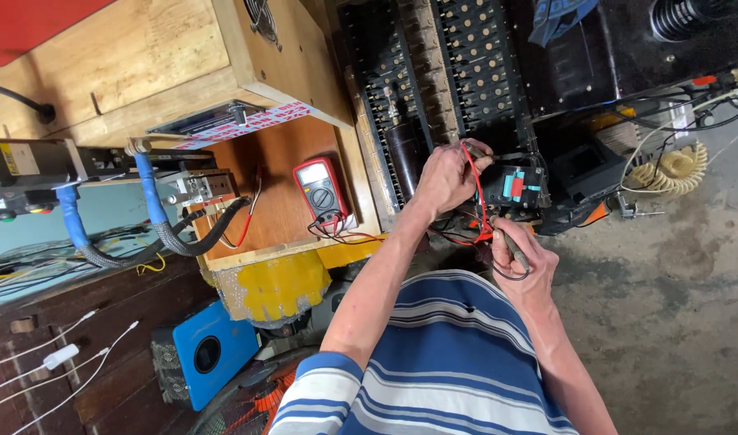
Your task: Testing electrical components on a large battery pack assembly using a digital multimeter.
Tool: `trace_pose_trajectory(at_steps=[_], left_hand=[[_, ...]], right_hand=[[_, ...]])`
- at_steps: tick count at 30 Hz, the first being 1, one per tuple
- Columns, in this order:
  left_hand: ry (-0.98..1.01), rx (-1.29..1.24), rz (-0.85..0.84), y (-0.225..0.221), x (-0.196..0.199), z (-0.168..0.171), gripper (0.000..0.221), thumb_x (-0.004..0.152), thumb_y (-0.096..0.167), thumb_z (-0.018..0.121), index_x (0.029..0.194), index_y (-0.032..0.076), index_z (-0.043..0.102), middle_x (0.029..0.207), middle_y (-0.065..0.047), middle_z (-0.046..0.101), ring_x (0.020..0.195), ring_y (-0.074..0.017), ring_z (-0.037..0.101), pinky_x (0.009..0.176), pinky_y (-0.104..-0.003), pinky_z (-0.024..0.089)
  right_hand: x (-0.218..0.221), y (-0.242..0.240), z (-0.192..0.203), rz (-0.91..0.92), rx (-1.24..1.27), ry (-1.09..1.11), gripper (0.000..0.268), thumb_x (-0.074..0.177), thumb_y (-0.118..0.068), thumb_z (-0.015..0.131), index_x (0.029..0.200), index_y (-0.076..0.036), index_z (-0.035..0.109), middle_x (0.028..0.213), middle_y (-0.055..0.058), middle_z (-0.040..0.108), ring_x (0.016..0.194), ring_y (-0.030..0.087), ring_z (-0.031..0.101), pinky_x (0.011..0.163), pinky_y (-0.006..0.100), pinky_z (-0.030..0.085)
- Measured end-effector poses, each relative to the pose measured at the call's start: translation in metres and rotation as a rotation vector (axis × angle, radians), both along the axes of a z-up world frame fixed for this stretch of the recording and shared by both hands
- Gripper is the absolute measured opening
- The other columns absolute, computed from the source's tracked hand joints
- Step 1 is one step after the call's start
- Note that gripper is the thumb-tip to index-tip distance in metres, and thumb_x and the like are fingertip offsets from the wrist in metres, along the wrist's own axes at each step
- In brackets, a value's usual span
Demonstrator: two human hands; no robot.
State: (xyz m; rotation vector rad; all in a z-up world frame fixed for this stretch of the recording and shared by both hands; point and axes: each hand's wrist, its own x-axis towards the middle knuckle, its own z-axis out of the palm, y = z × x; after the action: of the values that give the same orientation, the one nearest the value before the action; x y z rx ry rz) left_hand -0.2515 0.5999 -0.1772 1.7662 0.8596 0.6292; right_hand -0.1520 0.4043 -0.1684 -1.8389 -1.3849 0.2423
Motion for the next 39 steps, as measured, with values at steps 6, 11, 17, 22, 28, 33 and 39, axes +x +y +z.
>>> trace_pose_trajectory(at_steps=[6,11,17,22,28,33,39], left_hand=[[0.014,0.007,0.005,0.000,-0.001,-0.003,0.008,0.094,0.019,0.068,0.097,0.013,0.073,0.084,-0.012,0.074,0.086,-0.0413,0.072,0.081,-0.048,0.057],[-0.006,0.019,0.005,0.000,-0.001,-0.003,0.008,0.094,0.017,0.068,0.094,0.010,0.072,0.085,-0.014,0.074,0.086,-0.0422,0.072,0.083,-0.050,0.056],[-0.005,0.041,-0.004,0.000,-0.002,0.000,0.009,0.094,0.017,0.069,0.093,0.010,0.072,0.086,-0.013,0.075,0.086,-0.0411,0.073,0.084,-0.050,0.056],[-0.005,0.063,-0.006,0.002,-0.001,-0.002,0.010,0.094,0.018,0.069,0.092,0.009,0.073,0.086,-0.012,0.075,0.087,-0.0407,0.073,0.085,-0.049,0.056],[0.012,0.052,0.001,0.000,0.000,-0.006,0.012,0.094,0.022,0.069,0.098,0.012,0.073,0.085,-0.012,0.076,0.088,-0.0388,0.074,0.089,-0.049,0.057],[-0.021,0.052,-0.012,0.002,0.001,-0.010,0.011,0.094,0.020,0.070,0.098,0.011,0.074,0.087,-0.014,0.076,0.090,-0.0406,0.073,0.088,-0.050,0.057],[-0.022,0.052,-0.005,0.000,0.002,-0.011,0.009,0.095,0.020,0.070,0.097,0.012,0.075,0.089,-0.010,0.076,0.090,-0.0409,0.072,0.086,-0.050,0.057]], right_hand=[[-0.001,0.002,0.007,-0.010,-0.012,0.010,0.013,0.106,-0.021,0.066,0.115,-0.020,0.075,0.097,0.005,0.077,0.079,0.038,0.073,0.065,0.042,0.059],[-0.001,0.002,0.007,-0.010,-0.012,0.028,0.012,0.106,-0.021,0.066,0.115,-0.021,0.075,0.098,0.005,0.077,0.081,0.037,0.074,0.067,0.041,0.059],[-0.002,0.002,0.008,-0.013,-0.024,-0.009,0.013,0.106,-0.021,0.066,0.115,-0.020,0.075,0.098,0.006,0.077,0.079,0.038,0.073,0.063,0.042,0.060],[-0.002,0.005,0.013,-0.008,-0.009,0.026,0.013,0.106,-0.021,0.066,0.114,-0.018,0.075,0.097,0.008,0.078,0.079,0.039,0.074,0.062,0.041,0.060],[-0.001,0.004,0.010,-0.021,0.002,-0.011,0.012,0.103,-0.019,0.069,0.112,-0.020,0.076,0.094,0.006,0.077,0.076,0.037,0.074,0.061,0.041,0.059],[-0.001,0.001,-0.002,-0.060,-0.004,0.008,0.013,0.098,-0.019,0.073,0.110,-0.024,0.076,0.093,0.004,0.077,0.077,0.036,0.074,0.061,0.042,0.059],[0.000,0.006,0.003,-0.042,0.043,-0.017,0.013,0.100,-0.016,0.068,0.108,-0.020,0.077,0.088,0.004,0.077,0.065,0.033,0.073,0.056,0.036,0.059]])
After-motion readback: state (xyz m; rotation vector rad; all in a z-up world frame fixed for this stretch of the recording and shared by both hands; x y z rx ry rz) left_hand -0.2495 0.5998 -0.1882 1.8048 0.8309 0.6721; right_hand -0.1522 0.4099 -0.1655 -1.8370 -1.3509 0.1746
